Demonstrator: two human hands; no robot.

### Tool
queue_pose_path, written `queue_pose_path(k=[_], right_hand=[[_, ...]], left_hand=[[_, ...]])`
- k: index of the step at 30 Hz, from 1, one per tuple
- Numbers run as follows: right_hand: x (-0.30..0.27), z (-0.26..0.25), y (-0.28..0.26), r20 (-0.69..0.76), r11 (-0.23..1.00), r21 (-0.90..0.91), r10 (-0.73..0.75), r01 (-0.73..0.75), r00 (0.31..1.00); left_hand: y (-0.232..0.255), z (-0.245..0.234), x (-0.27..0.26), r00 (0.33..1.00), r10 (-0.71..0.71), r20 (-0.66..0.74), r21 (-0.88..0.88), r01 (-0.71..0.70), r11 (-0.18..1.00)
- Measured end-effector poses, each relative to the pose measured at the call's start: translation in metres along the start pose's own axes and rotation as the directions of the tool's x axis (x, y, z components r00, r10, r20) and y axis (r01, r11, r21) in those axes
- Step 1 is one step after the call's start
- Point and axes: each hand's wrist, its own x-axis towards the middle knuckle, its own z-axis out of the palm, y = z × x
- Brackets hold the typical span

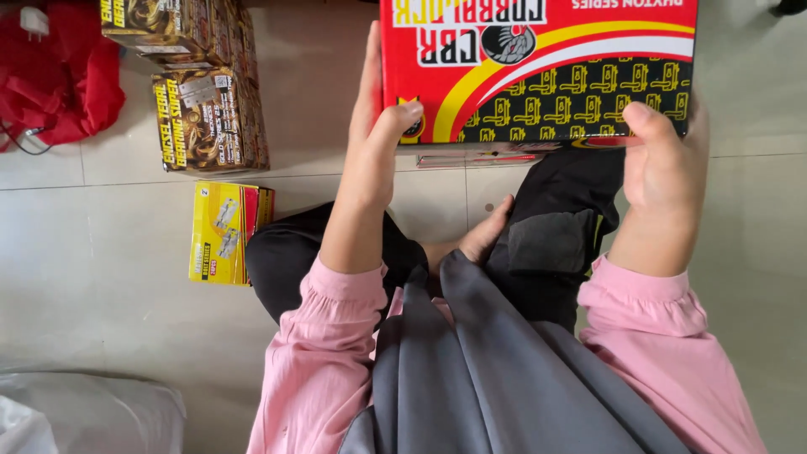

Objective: The person is sitting on the floor, cleaning product boxes with a cloth and stacking them into organized piles.

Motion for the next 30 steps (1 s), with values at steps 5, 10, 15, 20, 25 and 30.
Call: queue_pose_path(k=[5,10,15,20,25,30], right_hand=[[-0.031,0.076,-0.009,0.142,0.987,0.155,-0.069,0.046,0.987],[-0.052,0.146,0.017,0.464,0.974,0.111,0.123,-0.195,0.877],[-0.082,0.189,0.070,0.446,0.974,0.083,0.151,-0.209,0.882],[-0.089,0.192,0.146,0.439,0.969,0.014,0.214,-0.245,0.873],[-0.093,0.184,0.253,0.249,0.611,0.276,0.700,-0.742,0.669],[-0.076,0.186,0.335,0.046,0.407,0.502,0.869,-0.763,0.494]], left_hand=[[0.027,-0.063,-0.059,0.995,0.057,-0.080,-0.044,-0.061,0.997],[-0.017,-0.187,-0.125,0.688,0.701,0.187,0.595,-0.648,0.476],[-0.048,-0.217,-0.172,0.812,0.243,-0.530,0.039,-0.263,0.964],[-0.056,-0.250,-0.157,0.763,-0.154,-0.627,-0.347,-0.096,0.933],[-0.091,-0.289,-0.128,0.682,-0.335,-0.651,-0.302,0.173,0.938],[-0.131,-0.308,-0.053,0.598,-0.420,-0.682,-0.314,0.279,0.908]])
